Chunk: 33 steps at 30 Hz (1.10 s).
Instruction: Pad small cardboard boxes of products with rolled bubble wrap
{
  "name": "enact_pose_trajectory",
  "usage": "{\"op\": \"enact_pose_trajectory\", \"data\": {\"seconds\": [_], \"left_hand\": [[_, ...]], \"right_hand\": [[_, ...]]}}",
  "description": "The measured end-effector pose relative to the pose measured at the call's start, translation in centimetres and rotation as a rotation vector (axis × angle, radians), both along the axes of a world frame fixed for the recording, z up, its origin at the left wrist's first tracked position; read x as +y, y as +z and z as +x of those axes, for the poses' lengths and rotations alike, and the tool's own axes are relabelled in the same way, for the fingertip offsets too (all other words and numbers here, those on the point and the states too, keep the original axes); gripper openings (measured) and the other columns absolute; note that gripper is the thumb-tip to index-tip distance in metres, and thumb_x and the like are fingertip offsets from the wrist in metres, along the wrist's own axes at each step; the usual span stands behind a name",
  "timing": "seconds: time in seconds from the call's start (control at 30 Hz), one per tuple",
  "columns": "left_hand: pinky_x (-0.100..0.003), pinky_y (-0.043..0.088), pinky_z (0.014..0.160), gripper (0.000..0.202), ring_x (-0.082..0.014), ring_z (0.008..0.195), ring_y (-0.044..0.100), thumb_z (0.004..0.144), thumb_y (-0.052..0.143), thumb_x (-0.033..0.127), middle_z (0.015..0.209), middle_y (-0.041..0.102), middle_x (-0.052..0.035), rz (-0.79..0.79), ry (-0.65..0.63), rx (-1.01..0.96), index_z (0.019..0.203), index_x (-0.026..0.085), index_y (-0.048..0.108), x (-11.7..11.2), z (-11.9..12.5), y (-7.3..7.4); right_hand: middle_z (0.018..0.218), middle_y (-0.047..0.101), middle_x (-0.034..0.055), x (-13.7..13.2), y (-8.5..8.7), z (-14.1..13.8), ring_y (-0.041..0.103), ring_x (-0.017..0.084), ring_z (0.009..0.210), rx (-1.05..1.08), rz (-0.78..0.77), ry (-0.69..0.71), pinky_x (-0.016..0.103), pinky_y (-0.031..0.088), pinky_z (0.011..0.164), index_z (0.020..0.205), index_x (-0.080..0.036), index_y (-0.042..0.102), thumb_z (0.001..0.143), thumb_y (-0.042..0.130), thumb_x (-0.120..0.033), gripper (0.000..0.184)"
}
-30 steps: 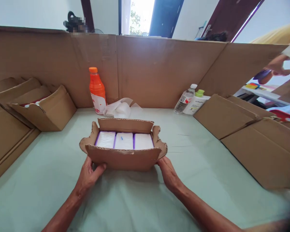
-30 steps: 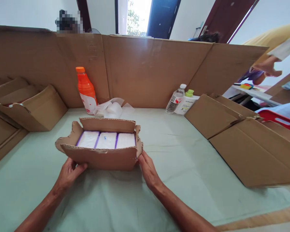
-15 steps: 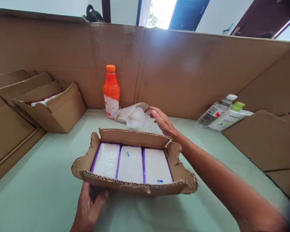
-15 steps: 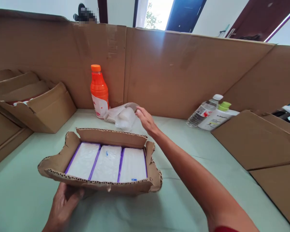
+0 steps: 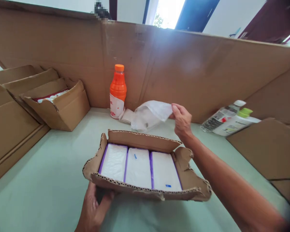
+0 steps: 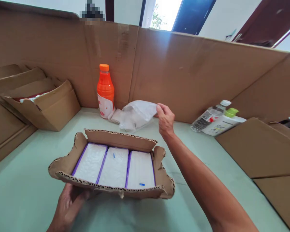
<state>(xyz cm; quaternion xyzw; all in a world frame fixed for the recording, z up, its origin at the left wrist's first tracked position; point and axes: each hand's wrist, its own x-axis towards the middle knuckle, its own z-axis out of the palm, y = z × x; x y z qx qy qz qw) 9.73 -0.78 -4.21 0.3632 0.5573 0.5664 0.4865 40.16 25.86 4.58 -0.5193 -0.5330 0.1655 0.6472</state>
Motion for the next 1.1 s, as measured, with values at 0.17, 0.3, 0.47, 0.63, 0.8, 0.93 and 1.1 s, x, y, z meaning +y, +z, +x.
{"op": "enact_pose_trajectory", "data": {"seconds": [0.17, 0.3, 0.47, 0.63, 0.8, 0.93, 1.1], "left_hand": [[-0.037, 0.054, 0.092, 0.064, -0.0307, 0.108, 0.066, 0.076, 0.073, 0.054, 0.11, 0.07, -0.0107, 0.043, -0.004, 0.063, 0.125, 0.016, 0.058, 0.1, -0.3, 1.0], [-0.034, 0.051, 0.091, 0.055, -0.0272, 0.105, 0.064, 0.074, 0.075, 0.049, 0.107, 0.069, -0.0072, 0.073, 0.007, 0.127, 0.117, 0.019, 0.059, 0.2, -0.8, 1.0], [-0.032, 0.048, 0.083, 0.053, -0.0239, 0.095, 0.061, 0.073, 0.075, 0.046, 0.1, 0.067, -0.004, 0.084, -0.011, 0.201, 0.117, 0.02, 0.059, 0.6, -2.0, 0.1], [-0.032, 0.046, 0.076, 0.052, -0.0231, 0.087, 0.058, 0.067, 0.076, 0.047, 0.092, 0.065, -0.0026, 0.065, -0.01, 0.251, 0.109, 0.02, 0.06, 1.2, -3.3, -1.2], [-0.032, 0.046, 0.076, 0.05, -0.0238, 0.088, 0.059, 0.067, 0.074, 0.046, 0.092, 0.065, -0.0029, 0.093, 0.008, 0.293, 0.107, 0.02, 0.058, 1.4, -3.0, -0.7], [-0.032, 0.044, 0.074, 0.04, -0.021, 0.081, 0.057, 0.071, 0.07, 0.047, 0.088, 0.059, -0.0011, 0.189, 0.061, 0.504, 0.1, 0.021, 0.058, 1.1, -3.0, -0.1], [-0.032, 0.043, 0.069, 0.038, -0.0181, 0.07, 0.051, 0.074, 0.066, 0.055, 0.079, 0.055, 0.0011, 0.156, 0.047, 0.689, 0.09, 0.022, 0.058, 0.6, -3.6, 0.6]], "right_hand": [[0.097, 0.071, 0.0029, -11.5, -1.3, 6.3, 0.063, 0.015, 0.082, 0.274, -0.087, -0.043, 0.027, 0.049, 0.066, 0.096, -0.023, 0.073, 0.068, 0.078, -0.049, 0.038], [0.087, 0.068, 0.001, -18.1, -2.3, 9.8, 0.06, 0.013, 0.074, 0.276, -0.183, -0.184, 0.026, 0.048, 0.064, 0.089, -0.022, 0.069, 0.063, 0.078, -0.05, 0.039], [0.07, 0.064, 0.0015, -24.5, -4.1, 12.5, 0.054, 0.014, 0.058, 0.186, -0.455, -0.237, 0.03, 0.045, 0.056, 0.081, -0.018, 0.07, 0.057, 0.077, -0.046, 0.037], [0.095, 0.071, 0.0098, -30.4, -4.7, 14.8, 0.065, 0.026, 0.081, -0.216, -0.605, -0.418, 0.045, 0.051, 0.078, 0.084, -0.02, 0.075, 0.064, 0.07, -0.033, 0.024], [0.146, 0.054, 0.0145, -32.5, -3.6, 12.1, 0.059, 0.036, 0.123, -0.752, -0.409, -0.424, 0.057, 0.048, 0.096, 0.111, -0.024, 0.071, 0.088, 0.055, -0.037, 0.031], [0.148, 0.054, 0.0121, -31.2, -4.3, 4.7, 0.059, 0.03, 0.127, -0.662, -0.34, 0.1, 0.045, 0.054, 0.096, 0.133, -0.027, 0.058, 0.093, 0.059, -0.042, 0.043], [0.13, 0.065, 0.014, -28.6, -6.0, -2.5, 0.065, 0.029, 0.107, -0.519, -0.463, 0.381, 0.045, 0.053, 0.089, 0.142, -0.021, 0.048, 0.088, 0.066, -0.049, 0.064]]}}
